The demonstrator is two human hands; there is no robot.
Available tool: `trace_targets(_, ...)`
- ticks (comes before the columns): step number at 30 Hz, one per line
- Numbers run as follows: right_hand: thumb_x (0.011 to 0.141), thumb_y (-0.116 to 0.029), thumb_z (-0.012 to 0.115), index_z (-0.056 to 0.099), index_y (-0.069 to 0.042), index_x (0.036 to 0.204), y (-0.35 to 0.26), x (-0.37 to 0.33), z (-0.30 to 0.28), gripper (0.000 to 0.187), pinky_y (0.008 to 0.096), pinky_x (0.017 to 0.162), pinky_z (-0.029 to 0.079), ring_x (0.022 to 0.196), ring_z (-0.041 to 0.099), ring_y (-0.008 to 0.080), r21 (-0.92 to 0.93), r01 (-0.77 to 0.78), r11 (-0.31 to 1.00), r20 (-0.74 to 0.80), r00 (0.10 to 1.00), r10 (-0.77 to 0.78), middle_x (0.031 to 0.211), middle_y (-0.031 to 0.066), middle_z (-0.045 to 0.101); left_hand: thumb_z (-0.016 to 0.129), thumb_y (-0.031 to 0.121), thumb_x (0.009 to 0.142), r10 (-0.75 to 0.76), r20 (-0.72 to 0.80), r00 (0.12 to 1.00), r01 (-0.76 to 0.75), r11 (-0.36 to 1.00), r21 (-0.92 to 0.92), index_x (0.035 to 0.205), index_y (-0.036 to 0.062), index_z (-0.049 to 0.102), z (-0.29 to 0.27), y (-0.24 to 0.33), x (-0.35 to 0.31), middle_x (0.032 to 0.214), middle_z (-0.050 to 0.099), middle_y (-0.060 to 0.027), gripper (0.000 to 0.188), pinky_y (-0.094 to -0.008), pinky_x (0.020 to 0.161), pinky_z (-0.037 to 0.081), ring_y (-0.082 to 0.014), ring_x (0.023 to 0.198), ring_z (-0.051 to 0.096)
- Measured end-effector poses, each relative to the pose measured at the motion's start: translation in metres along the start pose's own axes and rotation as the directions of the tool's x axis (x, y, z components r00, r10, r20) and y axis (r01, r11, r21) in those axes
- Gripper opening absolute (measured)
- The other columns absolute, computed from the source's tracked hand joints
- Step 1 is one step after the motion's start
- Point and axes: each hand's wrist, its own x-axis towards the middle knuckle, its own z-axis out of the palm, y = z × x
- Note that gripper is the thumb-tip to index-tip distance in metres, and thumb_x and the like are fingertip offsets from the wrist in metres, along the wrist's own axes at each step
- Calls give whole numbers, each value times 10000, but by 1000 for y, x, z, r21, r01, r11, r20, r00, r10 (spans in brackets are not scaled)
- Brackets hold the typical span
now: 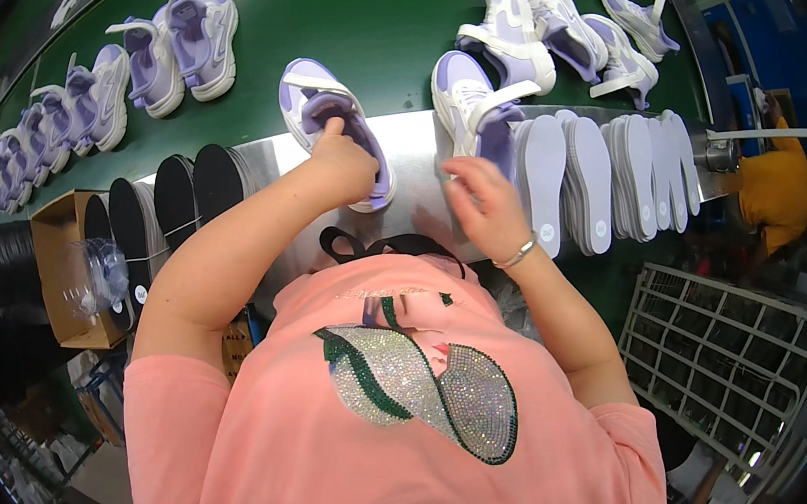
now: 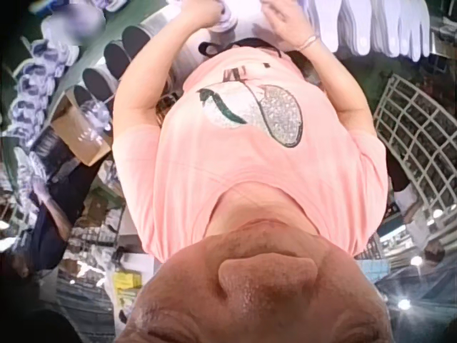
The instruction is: The person retrieves a stack of white shoe insoles from a shelf and places them on a conveyor belt, then matches them with corresponding purple and white sneakers by placing an insole inside each shoe.
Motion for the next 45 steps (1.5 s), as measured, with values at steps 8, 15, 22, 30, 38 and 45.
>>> trace_targets(8, 676, -335, 650, 554, -92, 1000, 66, -42, -11, 416, 401, 846, 388, 980, 469, 382, -315, -229, 921, -72, 973, 217, 1139, 230, 444, 555, 79, 678, 34, -266, 963, -38, 999, -9, 873, 155, 615, 26, -22, -29, 840, 591, -38, 218, -427, 809, 303, -211, 846, 550)
trace_targets(15, 710, -398, 617, 517, -62, 1065, 53, -36, -45, 499, 364, 881, 387, 1051, 476, 329, -274, -169, 947, 1, 984, 176, 1155, 183, 476, 602, 124, 723, -239, -539, 808, -234, 709, -665, 1044, 45, 533, -14, 7, -49, 947, 575, -132, 337, -398, 875, 348, -263, 964, 519)
trace_targets(22, 644, -324, 705, 497, -57, 942, 138, -55, -122, 451, 396, 775, 410, 927, 522, 310, -508, -680, 529, -423, 732, 535, 1008, 135, 547, 673, 259, 676, -310, -834, 456, -509, 678, -530, 1183, 22, 371, -28, 51, 69, 1143, 447, -231, 636, -385, 882, 364, -357, 1049, 441)
trace_targets(30, 678, -297, 688, 511, -51, 832, 119, -59, -150, 341, 319, 667, 429, 737, 563, 215, -193, -733, 652, -399, 666, 631, 753, 81, 572, 584, 281, 741, -542, -547, 638, -372, 404, -836, 952, 11, 512, -38, 57, 73, 780, 601, -204, 350, -386, 665, 453, -344, 725, 589)
trace_targets(38, 735, -243, 568, 613, -23, 696, 16, -13, -100, 228, 301, 528, 446, 601, 575, 159, 52, -714, 699, 475, 633, 611, 550, 86, 541, 517, 322, 764, -542, -371, 754, -305, 211, -929, 793, -28, 563, -36, 55, 71, 722, 592, -225, 354, -415, 655, 442, -383, 708, 570)
trace_targets(45, 692, -263, 561, 602, -68, 773, 41, 18, -37, 215, 402, 691, 428, 735, 582, 298, -737, -14, 676, 194, 953, 231, 813, 116, 572, 528, 284, 796, -621, -497, 606, -352, 352, -868, 778, -35, 542, -23, 62, 80, 688, 572, -221, 320, -391, 598, 425, -351, 659, 564)
